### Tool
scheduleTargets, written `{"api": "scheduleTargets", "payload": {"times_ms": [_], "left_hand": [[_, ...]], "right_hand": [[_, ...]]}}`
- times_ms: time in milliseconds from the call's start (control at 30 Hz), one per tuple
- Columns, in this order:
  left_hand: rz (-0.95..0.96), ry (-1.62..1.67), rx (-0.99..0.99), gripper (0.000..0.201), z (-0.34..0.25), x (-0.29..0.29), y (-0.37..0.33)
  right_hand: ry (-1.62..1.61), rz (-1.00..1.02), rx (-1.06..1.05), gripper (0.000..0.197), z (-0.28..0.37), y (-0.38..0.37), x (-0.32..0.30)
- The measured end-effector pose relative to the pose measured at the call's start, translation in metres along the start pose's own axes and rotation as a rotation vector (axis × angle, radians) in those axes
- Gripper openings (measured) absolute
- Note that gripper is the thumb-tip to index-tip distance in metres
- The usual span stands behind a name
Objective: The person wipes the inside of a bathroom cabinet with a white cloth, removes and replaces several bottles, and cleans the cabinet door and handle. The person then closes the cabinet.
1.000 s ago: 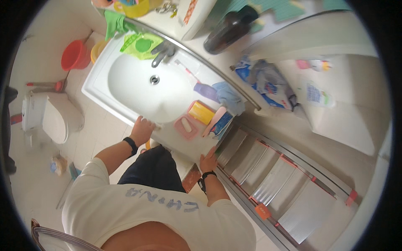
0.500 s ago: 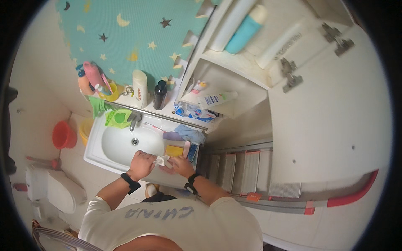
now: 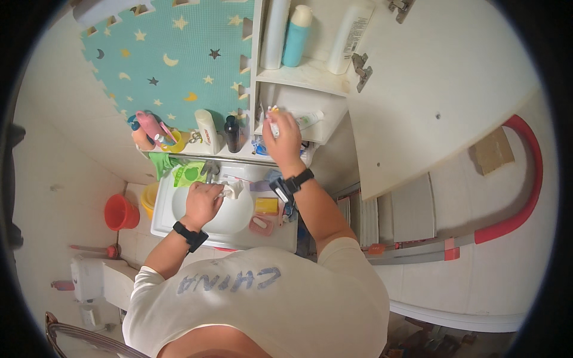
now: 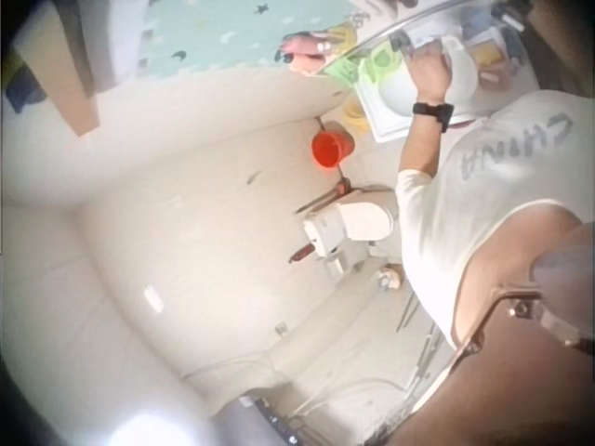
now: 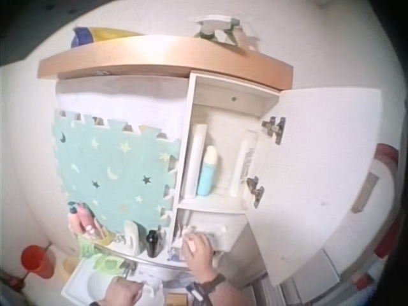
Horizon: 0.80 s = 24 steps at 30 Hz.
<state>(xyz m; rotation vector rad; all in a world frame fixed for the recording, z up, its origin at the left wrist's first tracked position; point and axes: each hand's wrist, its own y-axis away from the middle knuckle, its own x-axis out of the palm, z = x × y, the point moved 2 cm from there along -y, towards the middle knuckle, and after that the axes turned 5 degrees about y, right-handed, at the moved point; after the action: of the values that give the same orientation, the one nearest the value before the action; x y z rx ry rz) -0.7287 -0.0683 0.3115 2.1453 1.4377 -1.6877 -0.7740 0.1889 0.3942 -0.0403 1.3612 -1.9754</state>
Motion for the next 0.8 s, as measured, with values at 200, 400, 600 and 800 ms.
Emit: {"api": "scheduleTargets", "payload": {"times_ms": [200,400,600,800], "left_hand": [[-0.054,-0.01,0.026,0.024,-0.006,-0.017,-0.011],[-0.062,-0.036,0.021,0.023,-0.012,-0.031,-0.012],[-0.128,-0.061,0.025,0.022,-0.012,-0.042,-0.006],[-0.093,-0.073,0.013,0.021,-0.007,-0.049,0.008]], "right_hand": [[-0.065,-0.319,0.092,0.044,0.018,-0.086,-0.001],[0.094,-0.367,0.14,0.073,0.016,-0.135,0.014],[0.116,-0.292,0.227,0.093,0.022,-0.158,0.009],[0.175,-0.234,0.269,0.1,0.025,-0.163,0.008]]}}
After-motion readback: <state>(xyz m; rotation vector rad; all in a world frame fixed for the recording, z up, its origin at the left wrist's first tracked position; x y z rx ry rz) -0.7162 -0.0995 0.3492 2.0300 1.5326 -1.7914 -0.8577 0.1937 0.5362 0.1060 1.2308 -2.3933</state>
